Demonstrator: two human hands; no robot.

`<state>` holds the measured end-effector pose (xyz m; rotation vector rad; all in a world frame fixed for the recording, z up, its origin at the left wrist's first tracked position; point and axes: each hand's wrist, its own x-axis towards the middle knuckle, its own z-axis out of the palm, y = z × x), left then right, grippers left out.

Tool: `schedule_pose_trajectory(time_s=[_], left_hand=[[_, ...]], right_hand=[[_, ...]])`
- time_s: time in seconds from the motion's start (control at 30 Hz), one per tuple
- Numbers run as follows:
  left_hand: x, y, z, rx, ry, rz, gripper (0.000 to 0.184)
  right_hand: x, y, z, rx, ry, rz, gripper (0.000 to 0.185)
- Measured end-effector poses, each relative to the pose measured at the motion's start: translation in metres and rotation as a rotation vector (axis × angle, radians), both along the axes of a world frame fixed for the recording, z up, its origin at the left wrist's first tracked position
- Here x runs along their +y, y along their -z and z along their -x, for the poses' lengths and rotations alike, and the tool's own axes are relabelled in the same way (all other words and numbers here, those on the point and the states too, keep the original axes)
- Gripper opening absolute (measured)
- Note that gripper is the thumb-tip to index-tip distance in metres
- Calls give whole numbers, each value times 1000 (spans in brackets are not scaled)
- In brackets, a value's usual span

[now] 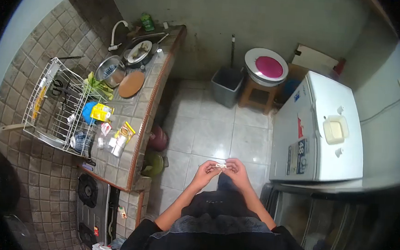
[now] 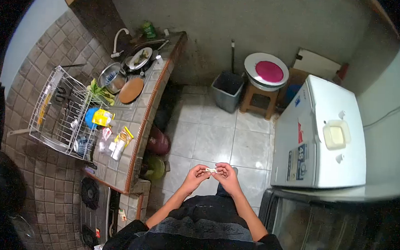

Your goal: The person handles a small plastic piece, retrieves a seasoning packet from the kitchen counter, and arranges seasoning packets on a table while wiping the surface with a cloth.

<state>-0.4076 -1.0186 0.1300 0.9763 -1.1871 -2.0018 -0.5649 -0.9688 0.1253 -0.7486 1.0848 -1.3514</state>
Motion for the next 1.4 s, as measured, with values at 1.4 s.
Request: schedule_pose_trajectory(time_s=[1.4], left_hand=[[-446, -40, 214, -46, -113, 365, 57]], right_hand=[[-435, -66, 195, 618, 554, 179, 38]])
